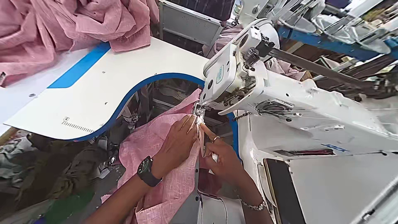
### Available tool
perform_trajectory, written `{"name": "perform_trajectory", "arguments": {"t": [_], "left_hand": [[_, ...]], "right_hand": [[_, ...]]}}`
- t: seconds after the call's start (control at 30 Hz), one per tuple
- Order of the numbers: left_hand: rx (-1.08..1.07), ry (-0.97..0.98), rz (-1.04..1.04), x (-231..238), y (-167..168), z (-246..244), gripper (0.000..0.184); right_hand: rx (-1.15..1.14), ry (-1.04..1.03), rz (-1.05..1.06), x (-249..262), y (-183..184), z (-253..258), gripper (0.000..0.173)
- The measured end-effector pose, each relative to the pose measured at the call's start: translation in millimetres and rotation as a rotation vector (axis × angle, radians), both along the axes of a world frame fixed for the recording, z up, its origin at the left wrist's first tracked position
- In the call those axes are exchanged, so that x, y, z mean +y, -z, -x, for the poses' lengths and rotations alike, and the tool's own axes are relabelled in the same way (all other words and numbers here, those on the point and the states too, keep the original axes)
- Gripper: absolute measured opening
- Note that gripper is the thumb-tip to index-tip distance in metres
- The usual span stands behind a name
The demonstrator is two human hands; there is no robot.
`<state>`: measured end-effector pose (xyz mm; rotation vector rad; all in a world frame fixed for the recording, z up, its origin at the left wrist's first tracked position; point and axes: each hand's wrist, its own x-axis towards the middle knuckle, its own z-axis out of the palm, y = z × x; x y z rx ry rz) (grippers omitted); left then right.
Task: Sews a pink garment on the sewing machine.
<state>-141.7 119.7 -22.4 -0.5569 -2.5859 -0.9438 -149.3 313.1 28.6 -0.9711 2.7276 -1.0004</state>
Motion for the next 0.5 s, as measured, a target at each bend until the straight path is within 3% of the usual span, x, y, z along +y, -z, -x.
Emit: {"name": "perform_trajectory", "arguments": {"t": [0.1, 0.2, 0.27, 0.33, 0.43, 0.5], "left_hand": [[0.006, 0.021, -0.019, 0, 1, -1, 0.038], [0.015, 0.013, -0.150, 1, 3, -5, 0.037], [0.034, 0.011, -0.210, 2, 1, -3, 0.036], [0.007, 0.051, -0.238, 1, 0, -1, 0.036], [-0.019, 0.065, -0.277, 1, 1, -4, 0.032], [0.013, 0.040, -0.270, 3, 2, -2, 0.029]], "right_hand": [[-0.040, 0.012, 0.076, -1, 3, 0, 0.018], [-0.310, 0.048, 0.419, -10, 19, 6, 0.019], [-0.364, 0.104, 0.561, -20, 25, 13, 0.016], [-0.220, 0.164, 0.493, -29, 28, 14, 0.013], [0.047, 0.251, 0.294, -35, 23, -4, 0.022], [-0.078, 0.260, 0.365, -30, 21, -1, 0.019]]}}
